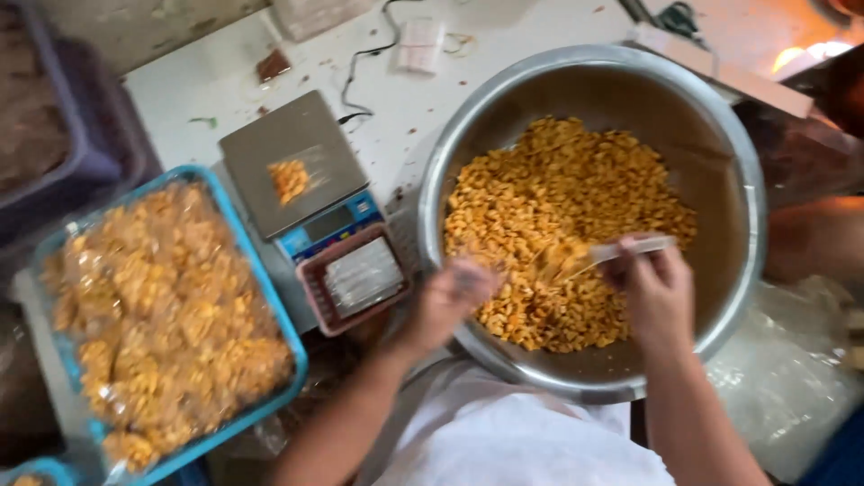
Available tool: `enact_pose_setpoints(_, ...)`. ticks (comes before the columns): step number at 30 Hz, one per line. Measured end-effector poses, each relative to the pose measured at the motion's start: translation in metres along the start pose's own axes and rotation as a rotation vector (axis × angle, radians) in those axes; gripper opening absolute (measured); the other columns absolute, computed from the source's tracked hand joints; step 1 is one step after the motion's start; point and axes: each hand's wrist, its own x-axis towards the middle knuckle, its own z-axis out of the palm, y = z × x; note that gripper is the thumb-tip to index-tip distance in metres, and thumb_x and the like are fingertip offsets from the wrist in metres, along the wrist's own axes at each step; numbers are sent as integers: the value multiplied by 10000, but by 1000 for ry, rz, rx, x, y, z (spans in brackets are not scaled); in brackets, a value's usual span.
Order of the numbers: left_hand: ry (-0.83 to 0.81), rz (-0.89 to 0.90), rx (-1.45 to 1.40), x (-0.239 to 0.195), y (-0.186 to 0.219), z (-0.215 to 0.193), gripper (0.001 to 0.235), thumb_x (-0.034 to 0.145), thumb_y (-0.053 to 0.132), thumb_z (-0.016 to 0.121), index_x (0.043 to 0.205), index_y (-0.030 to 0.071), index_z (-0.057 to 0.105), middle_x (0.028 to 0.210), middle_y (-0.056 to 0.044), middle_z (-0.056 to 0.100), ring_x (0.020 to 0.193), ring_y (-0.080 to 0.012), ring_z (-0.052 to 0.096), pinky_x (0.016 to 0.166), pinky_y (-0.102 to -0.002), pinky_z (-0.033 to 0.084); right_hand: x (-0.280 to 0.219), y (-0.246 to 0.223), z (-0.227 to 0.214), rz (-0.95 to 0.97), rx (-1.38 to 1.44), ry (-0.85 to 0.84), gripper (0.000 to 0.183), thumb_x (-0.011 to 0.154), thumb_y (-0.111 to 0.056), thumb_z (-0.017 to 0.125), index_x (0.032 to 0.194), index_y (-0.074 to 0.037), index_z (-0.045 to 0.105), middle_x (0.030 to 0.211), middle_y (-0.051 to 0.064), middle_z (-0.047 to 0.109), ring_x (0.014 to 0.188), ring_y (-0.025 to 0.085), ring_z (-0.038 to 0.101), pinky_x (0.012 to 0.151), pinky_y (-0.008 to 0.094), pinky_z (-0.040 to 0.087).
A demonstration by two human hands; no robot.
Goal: The person scoops roasted peanuts from a large metal bowl using a plastic spoon, places them into small plastic bags on a digital scale, and then moves the filled bags into a blue basket. The process is repeated multiple times throughout the clip.
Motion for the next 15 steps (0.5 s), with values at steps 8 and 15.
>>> enact_pose_setpoints(8,-167,-275,254,12,17,35,334,910,310,673,1165,97,642,1100,-108,724,977,-258,718,743,-360,582,-27,-73,16,-627,-245,-323,119,1072,-21,529,1145,12,617,1045,142,692,735,146,632,625,247,531)
enact_pose_setpoints(15,-211,-197,415,21,5,35,510,902,105,703,1387,38,564,1175,-161,740,968,-230,772,688,-318,667,-30,-67,17,-381,-122,-121,99,1154,-71,544,1159,20,582,1100,154,650,845,193,669,789,293,598)
